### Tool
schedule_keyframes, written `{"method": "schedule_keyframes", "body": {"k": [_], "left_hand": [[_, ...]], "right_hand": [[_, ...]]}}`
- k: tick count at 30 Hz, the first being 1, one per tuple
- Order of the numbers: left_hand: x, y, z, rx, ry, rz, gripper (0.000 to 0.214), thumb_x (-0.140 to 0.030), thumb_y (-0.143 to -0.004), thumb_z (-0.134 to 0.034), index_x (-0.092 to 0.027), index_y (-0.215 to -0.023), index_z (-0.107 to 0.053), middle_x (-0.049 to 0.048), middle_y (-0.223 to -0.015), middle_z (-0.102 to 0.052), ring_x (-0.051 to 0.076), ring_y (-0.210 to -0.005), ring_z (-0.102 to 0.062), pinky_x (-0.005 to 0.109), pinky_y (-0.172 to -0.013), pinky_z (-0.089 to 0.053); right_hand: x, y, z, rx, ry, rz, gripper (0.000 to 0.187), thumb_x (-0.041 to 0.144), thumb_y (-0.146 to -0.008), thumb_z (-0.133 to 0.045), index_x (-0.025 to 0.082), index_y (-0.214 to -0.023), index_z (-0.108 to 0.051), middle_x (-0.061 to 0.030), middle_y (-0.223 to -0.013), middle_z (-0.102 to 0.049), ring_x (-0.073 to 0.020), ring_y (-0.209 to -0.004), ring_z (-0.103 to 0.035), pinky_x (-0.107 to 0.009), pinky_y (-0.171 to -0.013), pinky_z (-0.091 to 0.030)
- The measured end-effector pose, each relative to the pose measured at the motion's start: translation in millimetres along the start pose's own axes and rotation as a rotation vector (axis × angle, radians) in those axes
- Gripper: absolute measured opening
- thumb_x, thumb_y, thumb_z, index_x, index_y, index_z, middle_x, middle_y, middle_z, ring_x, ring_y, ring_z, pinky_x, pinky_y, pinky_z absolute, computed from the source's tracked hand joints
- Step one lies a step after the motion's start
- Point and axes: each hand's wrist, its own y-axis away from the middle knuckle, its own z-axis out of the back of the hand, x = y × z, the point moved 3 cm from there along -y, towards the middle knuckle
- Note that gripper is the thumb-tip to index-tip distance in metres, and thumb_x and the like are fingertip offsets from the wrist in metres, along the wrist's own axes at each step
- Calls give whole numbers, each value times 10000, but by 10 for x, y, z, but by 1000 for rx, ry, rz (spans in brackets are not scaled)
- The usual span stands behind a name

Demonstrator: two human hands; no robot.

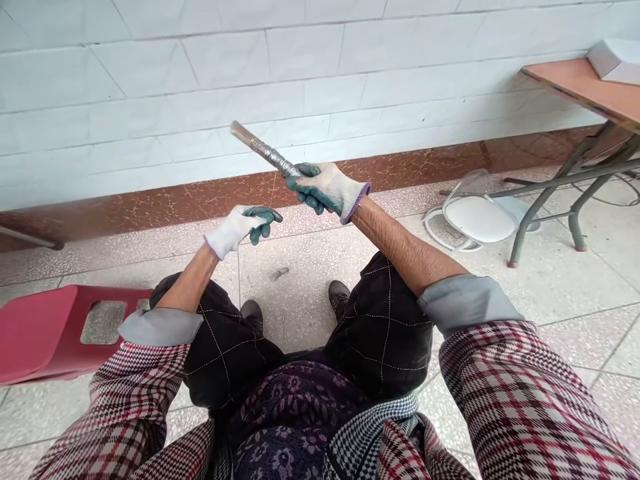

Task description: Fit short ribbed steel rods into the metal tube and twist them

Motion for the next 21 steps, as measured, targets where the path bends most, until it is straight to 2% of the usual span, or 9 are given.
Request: {"method": "schedule_keyframes", "body": {"k": [4, 9, 11, 14, 17, 21], "left_hand": [[28, 9, 36, -55, 38, 36, 237, -190, -870, -645, -135, -1039, -801, -12, -551, -559, 66, -415, -426, 219, -397, -327], [22, 39, 76, -119, 5, 35, 171, -229, -868, -683, -157, -974, -795, -5, -524, -529, 85, -446, -414, 233, -427, -313], [21, 44, 109, -148, -32, 24, 138, -215, -860, -687, -165, -935, -792, 5, -533, -535, 92, -468, -428, 239, -442, -303], [42, 37, 163, -195, -96, 28, 94, -185, -837, -698, -173, -875, -784, 7, -531, -528, 89, -472, -417, 250, -463, -284], [80, 16, 173, -179, -140, 51, 99, -170, -819, -700, -176, -869, -784, 2, -532, -521, 81, -458, -387, 264, -478, -274], [100, -13, 136, -115, -176, 59, 162, -167, -805, -680, -181, -919, -795, 2, -547, -541, 83, -468, -401, 255, -487, -290]], "right_hand": [[-122, -184, 89, -86, 167, -4, 331, 351, -822, -733, 164, -1091, -683, 6, -647, -560, -95, -469, -416, -238, -362, -343], [-240, -319, 158, -93, 689, 63, 327, 360, -834, -674, 188, -1107, -725, -19, -719, -614, -140, -588, -510, -292, -525, -402], [-261, -319, 147, -51, 916, 75, 345, 381, -845, -645, 211, -1133, -732, -39, -808, -664, -166, -659, -551, -321, -590, -411], [-330, -259, 101, 124, 1091, -12, 374, 365, -818, -655, 231, -1156, -745, -47, -838, -689, -200, -695, -584, -358, -630, -420], [-421, -146, 81, 305, 882, -101, 342, 332, -723, -747, 270, -1057, -786, -14, -740, -668, -204, -681, -580, -364, -620, -440], [-495, 45, 190, 365, 527, -151, 343, 374, -612, -866, 304, -942, -804, 18, -648, -645, -177, -617, -549, -310, -507, -435]]}}
